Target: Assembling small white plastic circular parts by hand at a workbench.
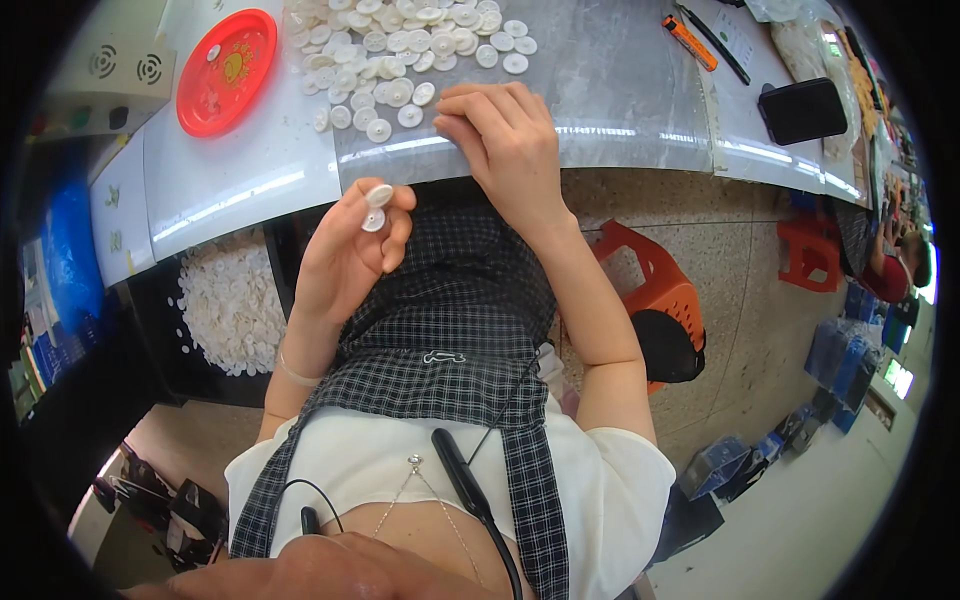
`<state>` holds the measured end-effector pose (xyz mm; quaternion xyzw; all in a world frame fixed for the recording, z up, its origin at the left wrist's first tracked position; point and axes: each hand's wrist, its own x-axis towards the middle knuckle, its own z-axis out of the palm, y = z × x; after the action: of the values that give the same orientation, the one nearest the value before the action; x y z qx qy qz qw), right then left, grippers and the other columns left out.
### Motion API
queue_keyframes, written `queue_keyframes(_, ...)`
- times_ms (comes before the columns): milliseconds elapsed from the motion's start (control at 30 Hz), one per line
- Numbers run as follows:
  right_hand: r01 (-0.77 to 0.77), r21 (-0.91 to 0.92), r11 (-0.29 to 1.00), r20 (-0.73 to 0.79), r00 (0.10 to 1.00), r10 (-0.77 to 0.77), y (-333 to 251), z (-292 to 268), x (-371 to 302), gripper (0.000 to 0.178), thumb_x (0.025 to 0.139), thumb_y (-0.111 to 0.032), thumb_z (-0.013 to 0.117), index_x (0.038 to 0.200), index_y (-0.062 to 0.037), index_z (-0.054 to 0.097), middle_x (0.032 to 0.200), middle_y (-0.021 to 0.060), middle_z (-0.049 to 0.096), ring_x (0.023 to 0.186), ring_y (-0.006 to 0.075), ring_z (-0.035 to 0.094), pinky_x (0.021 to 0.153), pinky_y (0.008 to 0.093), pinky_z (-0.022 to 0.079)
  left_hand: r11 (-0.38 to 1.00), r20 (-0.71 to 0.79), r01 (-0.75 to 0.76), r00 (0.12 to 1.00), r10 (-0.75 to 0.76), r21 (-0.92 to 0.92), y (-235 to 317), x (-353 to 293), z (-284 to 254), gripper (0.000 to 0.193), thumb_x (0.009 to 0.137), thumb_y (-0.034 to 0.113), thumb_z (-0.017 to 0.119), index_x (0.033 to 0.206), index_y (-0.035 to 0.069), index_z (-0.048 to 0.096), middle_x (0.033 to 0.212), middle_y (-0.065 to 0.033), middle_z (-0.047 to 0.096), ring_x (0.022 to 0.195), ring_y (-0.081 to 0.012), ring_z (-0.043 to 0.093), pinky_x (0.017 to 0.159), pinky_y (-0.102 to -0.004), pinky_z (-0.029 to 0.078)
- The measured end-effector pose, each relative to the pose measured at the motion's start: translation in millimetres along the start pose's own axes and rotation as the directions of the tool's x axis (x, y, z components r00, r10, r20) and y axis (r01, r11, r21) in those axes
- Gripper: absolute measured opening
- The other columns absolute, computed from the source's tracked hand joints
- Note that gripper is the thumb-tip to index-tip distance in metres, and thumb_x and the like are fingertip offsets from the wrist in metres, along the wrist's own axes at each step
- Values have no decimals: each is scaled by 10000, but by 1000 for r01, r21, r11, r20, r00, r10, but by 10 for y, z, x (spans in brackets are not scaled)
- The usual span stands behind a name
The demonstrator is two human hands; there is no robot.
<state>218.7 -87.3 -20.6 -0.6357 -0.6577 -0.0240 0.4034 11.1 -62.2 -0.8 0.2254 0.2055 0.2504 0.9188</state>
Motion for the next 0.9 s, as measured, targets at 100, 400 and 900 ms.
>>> queue_keyframes(100, -19, 11, 1000, -67, 998, 20, -28, -5, 40, 143, 785, -98, 739, 922, -74, 701, 948, 38, 673, 868, 218, 611, 755, 326, 488, 984, -54, -49, 997, 60, 173, -12, 22, 79, 259, 993, 193, 509, 1169, 3, 518, 1112, -124, 578, 887, -137, 579, 669, -241, 489)
queue_keyframes(400, -147, 508, 849, 185, 981, 59, -437, -134, -12, 103, 798, -37, 697, 892, -72, 720, 1005, 29, 617, 908, 157, 538, 777, 279, 434, 999, 60, -13, 998, 10, 40, -31, 75, -28, 361, 977, 251, 577, 1224, 0, 499, 1009, -61, 580, 780, -81, 524, 604, -205, 423)
queue_keyframes(900, -83, 97, 992, 36, 996, 80, -49, -62, -47, 163, 744, -66, 760, 893, -73, 693, 955, 26, 688, 873, 214, 625, 757, 322, 498, 710, 6, -320, 913, 407, 628, -62, -11, -19, 354, 794, -21, 764, 1069, 21, 544, 814, 30, 553, 629, 12, 419, 563, -136, 340)
